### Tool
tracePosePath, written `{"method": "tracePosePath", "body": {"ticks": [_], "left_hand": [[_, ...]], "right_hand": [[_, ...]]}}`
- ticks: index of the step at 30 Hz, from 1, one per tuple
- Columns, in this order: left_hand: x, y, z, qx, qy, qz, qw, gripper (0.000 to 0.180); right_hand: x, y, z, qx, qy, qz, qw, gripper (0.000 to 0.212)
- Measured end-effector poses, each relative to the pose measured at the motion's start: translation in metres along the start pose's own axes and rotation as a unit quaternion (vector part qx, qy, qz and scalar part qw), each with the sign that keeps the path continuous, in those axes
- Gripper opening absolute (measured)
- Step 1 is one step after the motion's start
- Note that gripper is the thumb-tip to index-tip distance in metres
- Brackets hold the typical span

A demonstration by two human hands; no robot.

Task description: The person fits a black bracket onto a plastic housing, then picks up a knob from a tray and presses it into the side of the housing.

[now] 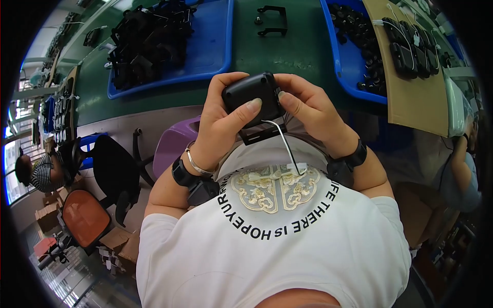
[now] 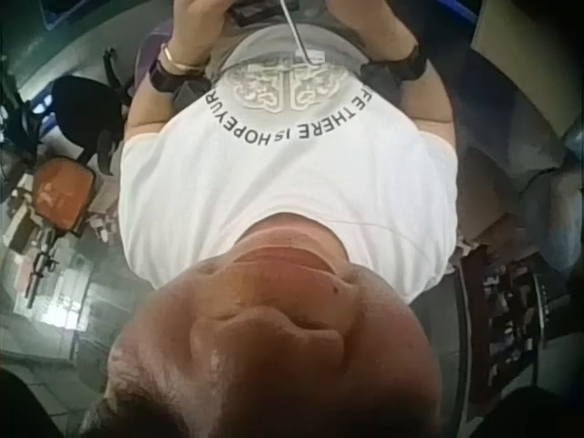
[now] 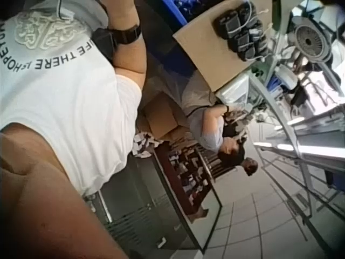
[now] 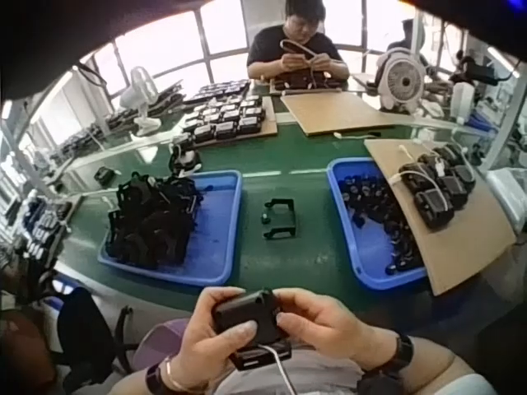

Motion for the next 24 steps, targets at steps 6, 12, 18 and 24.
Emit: {"method": "tracePosePath", "body": {"ticks": [6, 12, 18, 24], "left_hand": [[0.006, -0.009, 0.003, -0.256, -0.058, -0.117, 0.958, 0.046], [0.007, 0.001, -0.001, -0.169, -0.062, -0.039, 0.983, 0.047], [0.002, 0.001, 0.000, -0.113, -0.034, -0.054, 0.992, 0.046], [0.006, -0.004, -0.001, -0.351, -0.067, -0.134, 0.924, 0.045]], "right_hand": [[0.004, 0.004, -0.001, -0.006, 0.021, -0.037, 0.999, 0.036], [0.003, -0.001, 0.000, 0.001, 0.010, -0.028, 1.000, 0.033], [0.004, -0.002, -0.005, 0.055, 0.034, 0.015, 0.998, 0.031], [0.006, 0.007, 0.002, -0.053, 0.032, -0.051, 0.997, 0.035]]}}
Point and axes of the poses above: each hand's wrist, its own x-axis away from the middle knuckle, its own z-axis out of the back of the hand, y = z × x, the point moved 2 cm from there along -x, towards the middle knuckle, and after that the axes turned 8 degrees about -y, right-handed, at the moved point
